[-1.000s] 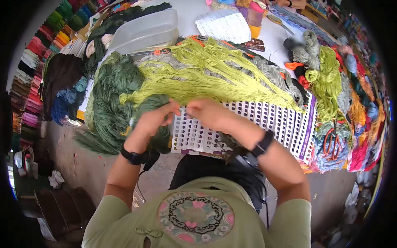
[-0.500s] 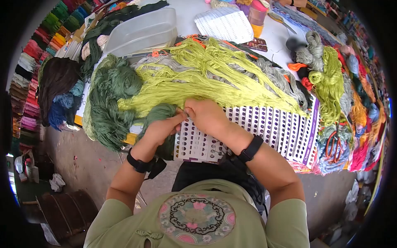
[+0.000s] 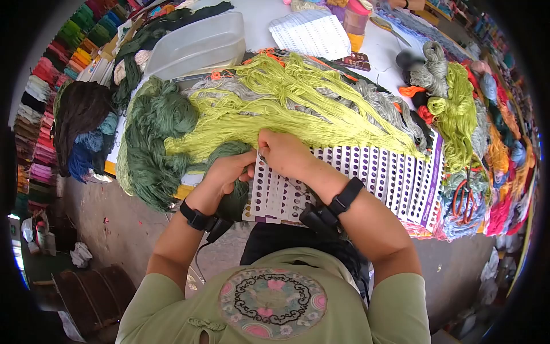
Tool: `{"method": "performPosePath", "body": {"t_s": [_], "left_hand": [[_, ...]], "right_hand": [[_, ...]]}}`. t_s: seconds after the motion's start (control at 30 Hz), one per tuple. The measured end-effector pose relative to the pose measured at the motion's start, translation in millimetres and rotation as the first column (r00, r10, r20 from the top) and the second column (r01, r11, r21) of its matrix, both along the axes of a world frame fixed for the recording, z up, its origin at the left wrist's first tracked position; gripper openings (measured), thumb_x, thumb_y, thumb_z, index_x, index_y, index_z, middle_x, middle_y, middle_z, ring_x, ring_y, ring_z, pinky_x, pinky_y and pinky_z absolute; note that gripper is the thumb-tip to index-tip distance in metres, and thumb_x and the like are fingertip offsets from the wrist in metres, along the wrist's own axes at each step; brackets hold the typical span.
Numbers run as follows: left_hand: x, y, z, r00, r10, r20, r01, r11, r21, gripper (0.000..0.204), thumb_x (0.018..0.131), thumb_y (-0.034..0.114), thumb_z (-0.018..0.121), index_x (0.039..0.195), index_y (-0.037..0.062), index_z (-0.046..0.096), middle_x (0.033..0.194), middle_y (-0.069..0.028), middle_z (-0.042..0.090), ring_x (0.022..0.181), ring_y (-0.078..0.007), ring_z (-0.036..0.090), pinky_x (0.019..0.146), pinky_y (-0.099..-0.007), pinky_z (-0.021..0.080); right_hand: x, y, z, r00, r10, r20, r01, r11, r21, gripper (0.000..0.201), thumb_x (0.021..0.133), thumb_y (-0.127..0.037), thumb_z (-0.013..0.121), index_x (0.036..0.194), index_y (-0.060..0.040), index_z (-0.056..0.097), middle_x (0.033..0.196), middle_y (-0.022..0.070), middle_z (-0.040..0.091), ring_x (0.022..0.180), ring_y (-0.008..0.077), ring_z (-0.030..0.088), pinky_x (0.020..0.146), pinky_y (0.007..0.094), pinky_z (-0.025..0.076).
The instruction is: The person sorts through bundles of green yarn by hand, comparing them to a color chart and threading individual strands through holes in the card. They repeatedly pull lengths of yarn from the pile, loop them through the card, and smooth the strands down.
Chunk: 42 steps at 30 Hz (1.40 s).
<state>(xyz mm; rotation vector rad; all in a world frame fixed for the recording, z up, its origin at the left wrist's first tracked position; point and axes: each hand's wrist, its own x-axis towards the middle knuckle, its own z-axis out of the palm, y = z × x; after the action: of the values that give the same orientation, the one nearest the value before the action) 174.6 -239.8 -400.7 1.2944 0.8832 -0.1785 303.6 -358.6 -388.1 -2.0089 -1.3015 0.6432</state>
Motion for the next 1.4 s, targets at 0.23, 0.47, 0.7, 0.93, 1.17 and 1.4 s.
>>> {"method": "performPosePath", "body": {"t_s": [0.23,0.47,0.7,0.93,1.17,1.4], "left_hand": [[-34.9,17.3,-7.3,0.997,0.006,0.08,-0.043,0.888,0.457,0.036,0.088,0.039,0.057,0.075,0.0069,0.064,0.061,0.0017,0.055,0.052,-0.0079,0.044,0.051,-0.0241,0.035],[-61.3,40.3,-5.8,0.965,0.156,0.212,-0.203,0.954,0.221,0.042,0.092,0.041,0.052,0.081,0.0036,0.066,0.064,-0.0007,0.053,0.057,-0.011,0.043,0.056,-0.0243,0.036],[-53.3,33.5,-5.8,0.966,0.18,0.187,-0.218,0.954,0.208,0.029,0.087,0.031,0.064,0.08,0.0028,0.066,0.065,-0.0012,0.055,0.059,-0.0084,0.048,0.049,-0.0234,0.033],[-52.5,23.8,2.9,0.907,0.238,0.346,-0.254,0.967,-0.001,0.034,0.086,0.038,0.065,0.094,0.0051,0.067,0.067,0.0027,0.048,0.061,-0.0088,0.041,0.054,-0.0231,0.032],[-39.4,20.5,-17.8,0.976,0.138,0.165,-0.177,0.953,0.245,0.021,0.087,0.029,0.067,0.092,0.009,0.065,0.068,0.0033,0.05,0.057,-0.0069,0.042,0.048,-0.0226,0.031],[-50.3,22.0,18.3,0.87,0.301,0.391,-0.22,0.946,-0.238,0.018,0.084,0.018,0.066,0.093,0.0033,0.062,0.089,-0.0044,0.061,0.066,-0.0071,0.046,0.049,-0.0226,0.035]], "right_hand": [[-0.8,-9.5,14.6,0.998,-0.028,-0.058,0.028,1.0,0.006,0.018,0.087,-0.022,0.057,0.091,-0.0049,0.059,0.081,0.0162,0.064,0.078,0.0346,0.062,0.071,0.042,0.047],[1.4,-17.6,12.3,1.0,-0.007,0.028,0.008,0.998,-0.061,0.023,0.086,-0.026,0.063,0.089,-0.0039,0.059,0.076,0.0108,0.063,0.071,0.0209,0.061,0.061,0.0341,0.046],[-28.3,-22.2,36.3,0.97,0.002,0.245,0.061,0.966,-0.25,0.033,0.078,-0.035,0.071,0.088,-0.0058,0.06,0.086,0.0139,0.064,0.082,0.0312,0.063,0.073,0.0396,0.048],[-21.4,-22.5,10.4,0.973,0.036,0.229,0.011,0.979,-0.201,0.028,0.081,-0.027,0.066,0.098,-0.006,0.058,0.095,0.0135,0.062,0.093,0.0337,0.059,0.077,0.0421,0.047],[-24.1,-28.8,8.6,0.977,-0.119,0.18,0.119,0.993,0.007,0.023,0.086,-0.02,0.061,0.1,-0.0033,0.055,0.085,0.0155,0.063,0.082,0.035,0.06,0.072,0.0416,0.046],[-10.7,-26.0,5.5,0.938,-0.122,-0.325,0.12,0.992,-0.026,0.018,0.085,-0.013,0.06,0.099,-0.0014,0.056,0.075,0.0105,0.065,0.072,0.02,0.063,0.066,0.0324,0.047]]}}
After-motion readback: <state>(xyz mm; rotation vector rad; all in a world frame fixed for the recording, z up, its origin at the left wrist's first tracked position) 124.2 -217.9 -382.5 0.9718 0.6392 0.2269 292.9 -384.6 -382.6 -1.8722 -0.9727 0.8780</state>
